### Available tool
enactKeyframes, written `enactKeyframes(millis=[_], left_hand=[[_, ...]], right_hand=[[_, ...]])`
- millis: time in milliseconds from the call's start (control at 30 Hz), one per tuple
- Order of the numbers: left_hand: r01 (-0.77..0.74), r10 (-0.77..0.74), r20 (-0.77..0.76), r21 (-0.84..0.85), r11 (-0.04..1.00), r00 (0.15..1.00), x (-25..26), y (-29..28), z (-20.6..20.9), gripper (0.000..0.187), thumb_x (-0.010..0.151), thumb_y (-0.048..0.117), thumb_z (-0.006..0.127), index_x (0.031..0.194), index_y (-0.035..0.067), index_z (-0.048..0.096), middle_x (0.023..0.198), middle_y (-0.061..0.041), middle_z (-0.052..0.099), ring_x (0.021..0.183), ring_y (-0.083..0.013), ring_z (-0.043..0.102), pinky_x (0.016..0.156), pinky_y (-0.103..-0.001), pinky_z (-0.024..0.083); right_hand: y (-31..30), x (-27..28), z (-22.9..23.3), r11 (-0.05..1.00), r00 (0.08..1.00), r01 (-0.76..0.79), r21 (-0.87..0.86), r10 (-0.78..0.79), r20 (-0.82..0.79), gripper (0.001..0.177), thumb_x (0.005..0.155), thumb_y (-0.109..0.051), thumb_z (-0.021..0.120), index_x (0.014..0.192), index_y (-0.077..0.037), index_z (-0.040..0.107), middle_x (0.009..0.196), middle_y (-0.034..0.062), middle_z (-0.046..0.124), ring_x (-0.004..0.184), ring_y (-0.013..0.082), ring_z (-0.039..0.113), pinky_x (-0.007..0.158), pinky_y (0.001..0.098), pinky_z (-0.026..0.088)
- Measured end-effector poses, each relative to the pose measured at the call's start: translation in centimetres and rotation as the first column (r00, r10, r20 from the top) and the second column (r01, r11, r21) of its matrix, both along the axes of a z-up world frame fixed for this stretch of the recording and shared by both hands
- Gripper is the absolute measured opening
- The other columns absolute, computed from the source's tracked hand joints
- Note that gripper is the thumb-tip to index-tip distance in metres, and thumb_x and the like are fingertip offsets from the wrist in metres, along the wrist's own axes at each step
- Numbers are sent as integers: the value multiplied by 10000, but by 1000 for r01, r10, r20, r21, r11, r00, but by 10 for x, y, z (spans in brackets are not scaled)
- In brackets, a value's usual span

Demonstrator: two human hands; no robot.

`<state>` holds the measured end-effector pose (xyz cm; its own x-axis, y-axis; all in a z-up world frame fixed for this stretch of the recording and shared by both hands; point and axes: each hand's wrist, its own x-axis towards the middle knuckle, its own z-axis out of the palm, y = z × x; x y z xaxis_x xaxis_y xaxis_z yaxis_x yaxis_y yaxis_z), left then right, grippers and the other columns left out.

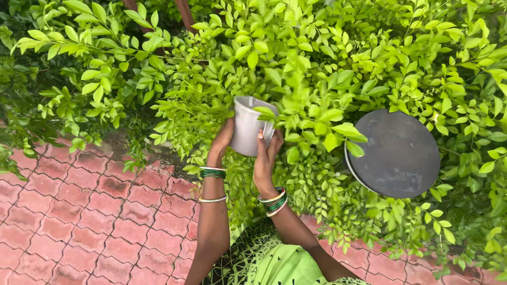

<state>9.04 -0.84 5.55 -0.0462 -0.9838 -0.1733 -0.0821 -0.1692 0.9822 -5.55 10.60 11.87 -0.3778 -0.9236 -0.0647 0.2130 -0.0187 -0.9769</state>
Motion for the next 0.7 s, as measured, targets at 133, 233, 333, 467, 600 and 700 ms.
enactKeyframes(millis=[133,233,333,467,600,700], left_hand=[[88,-88,16,-23,996,996,41,-5,19,740,1063,535,266,1569,3,355,1643,-136,358,1514,-232,332,1240,-339,214],[24,-25,5,141,990,1000,72,-1,43,736,1050,539,250,1563,26,378,1613,-125,408,1479,-212,364,1212,-331,241],[79,-73,-123,46,996,990,106,-6,56,722,1067,525,269,1584,21,288,1642,-121,325,1500,-210,306,1221,-324,213],[66,-69,-98,-38,997,993,150,-14,66,696,1090,517,260,1517,-12,408,1528,-148,484,1377,-221,458,1177,-340,324],[55,-78,-275,-92,994,958,190,-20,82,662,1097,496,258,1467,-12,466,1418,-148,580,1234,-214,561,1106,-375,426],[28,-47,-238,-80,996,970,219,-22,91,684,1088,504,239,1492,-5,454,1462,-136,562,1287,-207,543,1133,-353,388]], right_hand=[[-4,41,24,997,995,-5,-83,-3,-96,601,1053,-386,562,1509,-15,434,1588,175,287,1523,317,249,1265,470,207],[-9,74,44,989,996,-5,-150,-7,-85,625,1044,-359,562,1545,-37,370,1593,141,230,1517,293,231,1238,455,244],[-14,108,58,987,996,-5,-162,-9,-86,654,1039,-343,568,1565,-34,331,1590,133,224,1513,288,232,1236,447,237],[-18,152,75,985,996,-24,-172,9,-91,678,1045,-354,557,1580,-30,294,1571,136,234,1502,285,260,1235,435,253],[-23,195,87,967,991,-37,-251,3,-132,643,1066,-338,544,1574,-18,313,1581,150,229,1520,287,240,1248,433,240],[-30,222,92,966,984,-66,-251,21,-176,558,1075,-319,537,1520,-5,418,1586,159,242,1520,290,263,1250,430,248]])
